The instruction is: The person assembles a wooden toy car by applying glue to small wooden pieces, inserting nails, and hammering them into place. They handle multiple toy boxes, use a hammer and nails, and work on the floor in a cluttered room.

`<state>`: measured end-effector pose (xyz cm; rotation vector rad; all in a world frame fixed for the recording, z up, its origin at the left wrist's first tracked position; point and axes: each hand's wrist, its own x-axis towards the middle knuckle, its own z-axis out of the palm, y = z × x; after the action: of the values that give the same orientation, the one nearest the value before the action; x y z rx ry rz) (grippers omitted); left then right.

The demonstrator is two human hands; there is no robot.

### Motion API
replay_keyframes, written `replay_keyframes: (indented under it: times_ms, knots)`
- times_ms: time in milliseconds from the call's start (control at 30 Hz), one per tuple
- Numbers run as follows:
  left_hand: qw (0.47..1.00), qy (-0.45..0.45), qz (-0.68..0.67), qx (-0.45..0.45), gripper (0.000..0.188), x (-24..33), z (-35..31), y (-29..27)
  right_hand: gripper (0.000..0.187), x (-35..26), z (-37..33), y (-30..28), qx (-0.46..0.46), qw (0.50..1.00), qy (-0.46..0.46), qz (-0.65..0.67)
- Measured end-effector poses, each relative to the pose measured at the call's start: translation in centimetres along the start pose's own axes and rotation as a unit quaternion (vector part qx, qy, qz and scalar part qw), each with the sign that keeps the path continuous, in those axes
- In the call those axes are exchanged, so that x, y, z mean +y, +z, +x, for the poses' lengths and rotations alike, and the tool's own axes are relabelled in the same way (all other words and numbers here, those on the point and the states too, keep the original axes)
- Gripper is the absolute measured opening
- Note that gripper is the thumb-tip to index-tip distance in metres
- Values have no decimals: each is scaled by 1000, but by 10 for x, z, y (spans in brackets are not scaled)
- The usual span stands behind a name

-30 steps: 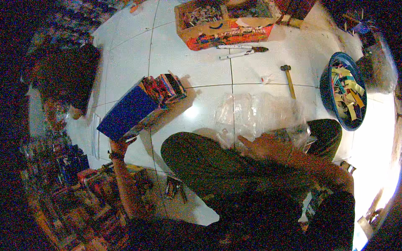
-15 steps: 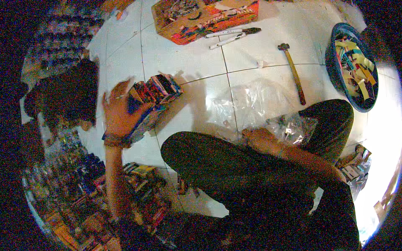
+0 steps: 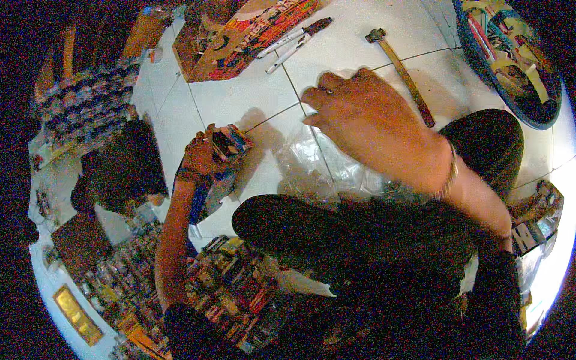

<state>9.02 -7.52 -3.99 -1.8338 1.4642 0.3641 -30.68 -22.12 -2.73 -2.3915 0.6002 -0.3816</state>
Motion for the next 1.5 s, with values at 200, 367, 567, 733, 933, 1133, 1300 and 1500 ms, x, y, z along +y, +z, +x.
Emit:
replay_keyframes:
  times_ms: [200, 367, 567, 733, 933, 1133, 1300, 1500]
  knots:
    - [988, 77, -100, 85, 118, 23, -49, -24, 59, 6, 9, 83, -172, 976, -55, 118]
    - [968, 121, -147, 162, 115, 41, -78, -47, 112, -23, 38, 137, 19, 976, -73, 205]
    - [929, 167, -225, 242, 113, 57, -105, -54, 129, -53, 35, 134, 26, 973, -14, 230]
    - [893, 179, -318, 262, 111, 60, -130, -49, 116, -74, 22, 113, 71, 980, -45, 179]
    - [851, 187, -401, 283, 110, 39, -163, -33, 112, -119, 15, 92, 69, 986, -48, 143]
    - [843, 144, -359, 374, 99, 26, -184, 0, 113, -152, 34, 97, 69, 989, -42, 124]
    - [736, 49, -446, 507, 70, 42, -207, 39, 115, -171, 46, 103, 68, 989, -55, 115]
    - [649, -12, -560, 515, 54, 61, -206, 66, 118, -181, 56, 108, 82, 989, -72, 98]
